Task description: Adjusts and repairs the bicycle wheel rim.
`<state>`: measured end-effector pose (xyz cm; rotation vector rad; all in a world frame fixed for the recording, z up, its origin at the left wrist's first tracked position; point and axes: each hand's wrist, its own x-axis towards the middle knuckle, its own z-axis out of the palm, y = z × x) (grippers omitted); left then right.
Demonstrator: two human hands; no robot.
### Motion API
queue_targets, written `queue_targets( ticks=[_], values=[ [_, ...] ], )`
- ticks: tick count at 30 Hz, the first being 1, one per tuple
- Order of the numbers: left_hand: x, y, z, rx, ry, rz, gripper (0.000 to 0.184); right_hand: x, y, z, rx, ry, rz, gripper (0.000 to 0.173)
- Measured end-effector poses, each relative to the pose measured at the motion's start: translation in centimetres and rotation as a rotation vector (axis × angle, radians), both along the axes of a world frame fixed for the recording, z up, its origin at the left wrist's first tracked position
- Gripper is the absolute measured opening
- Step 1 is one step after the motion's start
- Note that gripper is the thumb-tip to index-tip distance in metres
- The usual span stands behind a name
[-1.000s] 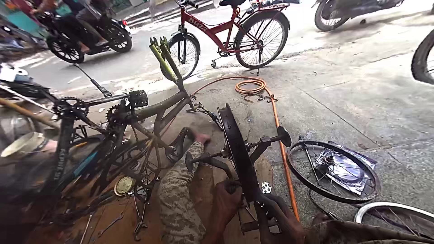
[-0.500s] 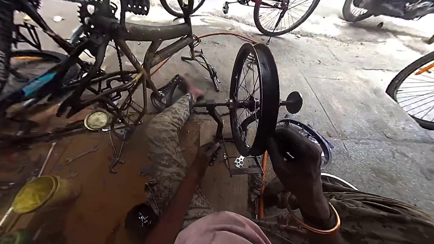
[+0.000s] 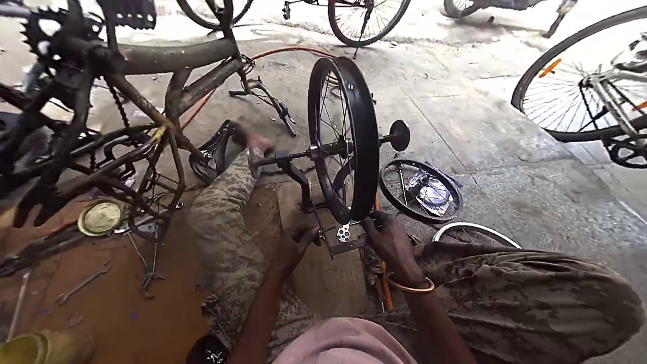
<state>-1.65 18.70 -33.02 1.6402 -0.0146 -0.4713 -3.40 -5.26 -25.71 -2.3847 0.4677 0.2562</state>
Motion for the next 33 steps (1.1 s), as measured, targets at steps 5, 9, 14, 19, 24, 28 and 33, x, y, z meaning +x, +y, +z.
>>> queue_targets(
  ticks=[5,9,14,19,24,28,33],
  values=[
    [-0.4,0.1,-0.2,0.082,-0.133,0.014,0.029,-0.1,-0.5,-1.7,0.212,-0.055,-0.08,0.034],
    [-0.6,-1.1,-0.1,0.296,-0.211,0.04,0.034,-0.2,-0.8,-2.4,0.283,-0.105,-0.119,0.025],
    [-1.0,-1.2,-1.2,0.248,-0.191,0.037,0.04,1.2,-1.2,-3.7,0.502,-0.065,-0.207,0.017],
    [-1.5,-1.6,-0.7,0.307,-0.121,0.075,0.048,0.8,-1.0,-4.3,0.551,-0.063,-0.261,0.019],
    [-1.4,-2.5,0.9,0.412,-0.128,0.191,0.045,0.5,0.0,-4.0,0.564,-0.088,-0.329,0.029],
    [-2.4,-3.5,0.6,0.108,0.084,0.182,0.051,0.0,1.4,-3.9,1.007,-0.146,-0.639,0.044],
    [-0.3,-3.7,3.7,0.43,-0.402,0.486,0.029,0.3,2.4,-4.8,1.524,-0.064,-1.067,0.073]
  ],
)
